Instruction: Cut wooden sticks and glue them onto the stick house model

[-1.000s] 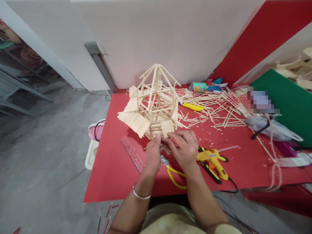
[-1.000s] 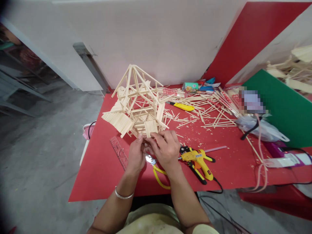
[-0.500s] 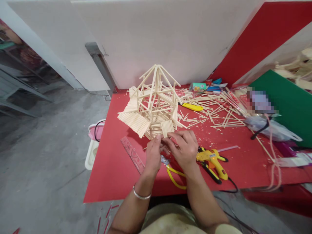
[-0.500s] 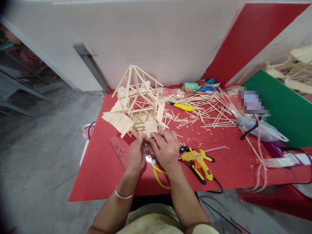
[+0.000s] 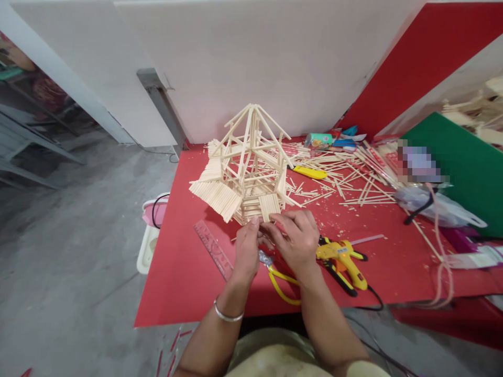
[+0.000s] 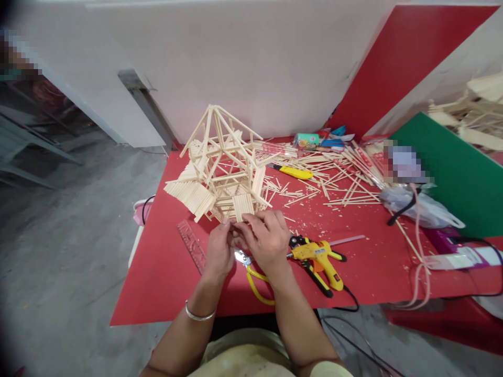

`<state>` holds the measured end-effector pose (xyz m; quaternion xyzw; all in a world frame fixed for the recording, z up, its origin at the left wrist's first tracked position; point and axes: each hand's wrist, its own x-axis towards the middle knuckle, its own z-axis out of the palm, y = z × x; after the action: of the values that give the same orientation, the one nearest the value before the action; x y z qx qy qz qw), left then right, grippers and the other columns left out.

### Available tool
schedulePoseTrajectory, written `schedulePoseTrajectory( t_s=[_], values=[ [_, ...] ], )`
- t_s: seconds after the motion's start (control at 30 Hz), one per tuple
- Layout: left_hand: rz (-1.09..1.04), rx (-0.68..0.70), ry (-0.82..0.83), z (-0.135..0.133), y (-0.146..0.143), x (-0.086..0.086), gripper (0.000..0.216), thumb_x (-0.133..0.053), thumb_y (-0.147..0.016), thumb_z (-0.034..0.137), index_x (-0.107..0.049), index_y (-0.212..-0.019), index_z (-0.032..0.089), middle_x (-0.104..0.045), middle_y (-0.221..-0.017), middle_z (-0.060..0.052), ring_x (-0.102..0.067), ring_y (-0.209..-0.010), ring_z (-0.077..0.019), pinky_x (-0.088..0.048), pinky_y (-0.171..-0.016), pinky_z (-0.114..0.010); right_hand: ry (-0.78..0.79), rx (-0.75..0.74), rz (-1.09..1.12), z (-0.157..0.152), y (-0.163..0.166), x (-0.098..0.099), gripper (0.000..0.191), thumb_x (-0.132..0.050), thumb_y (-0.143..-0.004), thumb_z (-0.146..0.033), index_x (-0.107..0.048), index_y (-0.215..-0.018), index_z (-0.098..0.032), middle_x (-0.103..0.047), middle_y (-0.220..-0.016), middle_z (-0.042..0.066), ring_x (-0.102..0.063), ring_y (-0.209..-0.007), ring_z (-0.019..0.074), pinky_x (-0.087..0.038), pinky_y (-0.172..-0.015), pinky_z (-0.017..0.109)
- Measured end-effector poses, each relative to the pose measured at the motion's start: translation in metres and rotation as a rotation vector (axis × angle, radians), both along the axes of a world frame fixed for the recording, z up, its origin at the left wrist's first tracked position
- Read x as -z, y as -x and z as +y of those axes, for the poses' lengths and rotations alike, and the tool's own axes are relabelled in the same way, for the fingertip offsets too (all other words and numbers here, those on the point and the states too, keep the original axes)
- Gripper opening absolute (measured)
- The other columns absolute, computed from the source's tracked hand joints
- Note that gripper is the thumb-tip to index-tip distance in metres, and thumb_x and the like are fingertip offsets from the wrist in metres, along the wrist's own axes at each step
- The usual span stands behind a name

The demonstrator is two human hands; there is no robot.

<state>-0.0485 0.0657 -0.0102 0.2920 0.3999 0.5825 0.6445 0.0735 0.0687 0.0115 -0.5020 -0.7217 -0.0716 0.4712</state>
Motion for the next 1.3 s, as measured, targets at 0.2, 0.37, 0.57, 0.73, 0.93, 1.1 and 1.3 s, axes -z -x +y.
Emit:
schedulePoseTrajectory(
  t_s=[0.2, 0.37, 0.57, 0.73, 0.93, 1.1, 1.3],
  values=[
    [0.017, -0.007, 0.009, 0.0003, 0.0000, 0.0011, 0.045, -0.061, -0.090, 0.056, -0.070, -0.089, 0.012, -0.070, -0.072, -0.006, -0.060, -0.052, -0.0135, -0.046, -0.048, -0.025, 0.001, 0.000, 0.001, -0.0003, -0.0001, -0.0006, 0.018, -0.078, -0.085, -0.025, -0.074, -0.102, -0.020, -0.068, -0.089, 0.007, -0.057, -0.084, 0.0201, -0.048, -0.079, 0.035],
    [0.013, -0.009, 0.014, 0.0003, -0.0002, 0.0000, 0.045, -0.062, -0.089, 0.056, -0.070, -0.086, 0.013, -0.068, -0.068, -0.004, -0.060, -0.053, -0.0137, -0.047, -0.049, -0.024, 0.005, 0.002, -0.001, -0.0004, -0.0004, 0.0002, 0.019, -0.078, -0.085, -0.026, -0.074, -0.102, -0.021, -0.068, -0.089, 0.006, -0.057, -0.085, 0.0201, -0.048, -0.079, 0.035],
    [0.022, -0.021, 0.009, 0.0004, -0.0009, -0.0009, 0.045, -0.062, -0.089, 0.056, -0.071, -0.087, 0.013, -0.069, -0.070, -0.004, -0.060, -0.052, -0.0130, -0.046, -0.048, -0.024, -0.001, 0.005, 0.002, -0.0004, 0.0002, 0.0002, 0.019, -0.078, -0.084, -0.025, -0.074, -0.102, -0.020, -0.067, -0.089, 0.006, -0.057, -0.084, 0.0199, -0.048, -0.079, 0.035],
    [0.014, -0.016, 0.014, 0.0002, -0.0005, -0.0002, 0.044, -0.062, -0.090, 0.055, -0.071, -0.086, 0.012, -0.068, -0.069, -0.004, -0.060, -0.052, -0.0128, -0.046, -0.047, -0.023, -0.002, 0.005, 0.002, -0.0005, 0.0001, 0.0011, 0.018, -0.078, -0.085, -0.026, -0.074, -0.102, -0.020, -0.067, -0.088, 0.006, -0.057, -0.084, 0.0195, -0.048, -0.079, 0.034],
    [0.004, -0.012, 0.011, 0.0005, -0.0010, 0.0006, 0.045, -0.062, -0.090, 0.056, -0.071, -0.087, 0.012, -0.070, -0.072, -0.005, -0.061, -0.052, -0.0126, -0.047, -0.048, -0.023, 0.004, 0.006, 0.002, 0.0002, 0.0002, 0.0004, 0.018, -0.077, -0.085, -0.026, -0.074, -0.103, -0.021, -0.067, -0.089, 0.006, -0.057, -0.085, 0.0197, -0.048, -0.080, 0.034],
    [0.007, -0.020, 0.007, 0.0007, -0.0014, 0.0001, 0.044, -0.062, -0.090, 0.055, -0.071, -0.088, 0.012, -0.070, -0.070, -0.004, -0.060, -0.052, -0.0126, -0.047, -0.048, -0.023, 0.006, 0.010, 0.003, 0.0000, 0.0002, 0.0003, 0.017, -0.077, -0.086, -0.026, -0.074, -0.102, -0.022, -0.068, -0.090, 0.006, -0.058, -0.084, 0.0200, -0.048, -0.079, 0.035],
    [0.016, -0.017, 0.010, 0.0006, -0.0008, -0.0014, 0.043, -0.062, -0.090, 0.055, -0.070, -0.089, 0.013, -0.071, -0.074, -0.005, -0.061, -0.053, -0.0129, -0.047, -0.048, -0.023, 0.018, 0.013, 0.012, -0.0006, 0.0002, 0.0012, 0.016, -0.075, -0.087, -0.027, -0.074, -0.102, -0.023, -0.068, -0.089, 0.005, -0.058, -0.085, 0.0196, -0.048, -0.079, 0.035]
  ],
)
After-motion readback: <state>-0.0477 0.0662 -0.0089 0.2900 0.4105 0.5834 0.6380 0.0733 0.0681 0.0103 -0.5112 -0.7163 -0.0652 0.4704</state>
